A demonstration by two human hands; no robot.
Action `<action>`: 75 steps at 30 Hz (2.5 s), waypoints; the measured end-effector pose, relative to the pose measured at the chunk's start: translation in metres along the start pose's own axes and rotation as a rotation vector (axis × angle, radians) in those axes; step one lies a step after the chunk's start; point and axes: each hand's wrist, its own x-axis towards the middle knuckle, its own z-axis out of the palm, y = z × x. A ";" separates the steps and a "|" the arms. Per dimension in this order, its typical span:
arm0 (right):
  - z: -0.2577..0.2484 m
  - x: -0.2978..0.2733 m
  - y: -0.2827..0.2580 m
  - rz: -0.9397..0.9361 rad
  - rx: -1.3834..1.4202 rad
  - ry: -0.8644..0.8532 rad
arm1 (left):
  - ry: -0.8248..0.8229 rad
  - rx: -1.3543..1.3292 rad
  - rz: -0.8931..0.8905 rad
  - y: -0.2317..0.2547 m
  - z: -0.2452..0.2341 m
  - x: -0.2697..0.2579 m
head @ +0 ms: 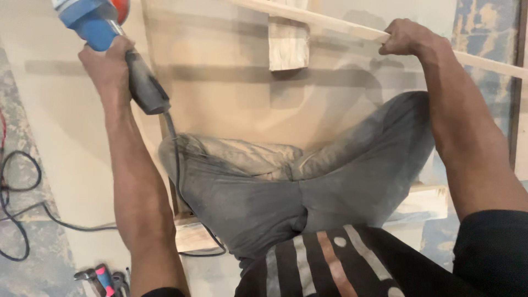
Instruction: The person sits on the floor and uses an electric sander to smooth a long wooden plank. The person holds the plank with one hand and moves the sander along its length with the other, then sets the plank down.
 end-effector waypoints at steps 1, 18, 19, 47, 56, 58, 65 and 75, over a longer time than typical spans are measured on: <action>0.001 0.000 0.001 0.010 0.007 -0.008 | -0.016 0.051 -0.013 0.001 0.004 -0.007; -0.005 0.008 0.002 0.018 0.060 -0.093 | -0.487 0.277 0.128 0.029 0.168 -0.139; -0.006 0.008 0.004 0.028 0.068 -0.106 | -0.431 0.343 0.062 0.023 0.140 -0.116; 0.017 -0.035 -0.037 0.037 -0.204 0.294 | -0.290 0.325 0.064 0.023 0.112 -0.116; 0.023 -0.029 -0.033 -0.004 -0.302 0.386 | 0.022 0.280 -0.018 0.013 -0.011 -0.032; 0.029 -0.031 -0.032 0.030 -0.302 0.346 | -0.104 0.276 0.019 0.013 0.013 -0.063; 0.027 -0.032 -0.032 0.051 -0.280 0.406 | -0.491 0.498 0.002 0.018 0.140 -0.152; 0.039 -0.036 -0.029 0.006 -0.270 0.466 | -0.097 0.183 0.114 -0.001 0.004 -0.028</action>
